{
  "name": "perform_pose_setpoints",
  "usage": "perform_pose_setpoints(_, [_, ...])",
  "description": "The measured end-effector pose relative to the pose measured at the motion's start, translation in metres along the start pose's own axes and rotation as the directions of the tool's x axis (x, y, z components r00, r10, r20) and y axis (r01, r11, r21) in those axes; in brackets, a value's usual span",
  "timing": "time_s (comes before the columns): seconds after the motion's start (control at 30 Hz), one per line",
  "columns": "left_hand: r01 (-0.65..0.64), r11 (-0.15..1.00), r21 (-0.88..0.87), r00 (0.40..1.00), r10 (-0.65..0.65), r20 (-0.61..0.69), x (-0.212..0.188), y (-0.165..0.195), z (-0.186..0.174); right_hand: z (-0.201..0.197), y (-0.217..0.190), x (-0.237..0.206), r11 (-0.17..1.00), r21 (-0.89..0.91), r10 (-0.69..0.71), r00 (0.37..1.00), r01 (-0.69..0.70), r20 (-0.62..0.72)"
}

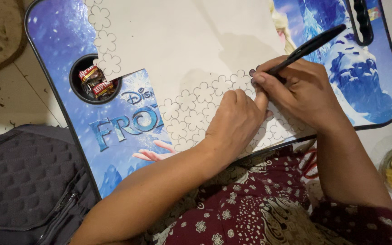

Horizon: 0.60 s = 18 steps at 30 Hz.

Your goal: The person uses a black pen to trace the outline of a small purple flower-shaped paper cutout onto a larger white sheet of paper. They repeatedly reposition the cutout and trace its shape to create a pattern of flower outlines.

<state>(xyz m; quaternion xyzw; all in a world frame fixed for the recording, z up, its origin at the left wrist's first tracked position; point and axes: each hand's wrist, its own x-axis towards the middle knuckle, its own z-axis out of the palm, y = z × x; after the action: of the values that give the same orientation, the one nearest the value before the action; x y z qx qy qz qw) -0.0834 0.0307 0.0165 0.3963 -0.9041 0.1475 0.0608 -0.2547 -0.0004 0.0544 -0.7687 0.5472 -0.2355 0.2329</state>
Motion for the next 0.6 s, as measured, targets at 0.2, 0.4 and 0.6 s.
perform_pose_setpoints(0.2, [0.016, 0.999, -0.04, 1.0, -0.016, -0.015, 0.0011, -0.0003, -0.0003, 0.0036, 0.0036, 0.0021, 0.996, 0.088, 0.033, 0.998, -0.029, -0.046])
perform_pose_setpoints(0.4, [0.008, 0.999, -0.049, 1.0, -0.009, -0.016, -0.0002, -0.0021, -0.0002, 0.0049, 0.0069, 0.0021, 0.998, 0.056, -0.033, 0.995, 0.038, -0.092])
perform_pose_setpoints(0.6, [0.009, 0.999, -0.051, 1.0, -0.009, -0.008, 0.0004, -0.0033, -0.0018, 0.0091, 0.0008, 0.0079, 0.996, 0.08, -0.017, 0.996, 0.024, -0.091])
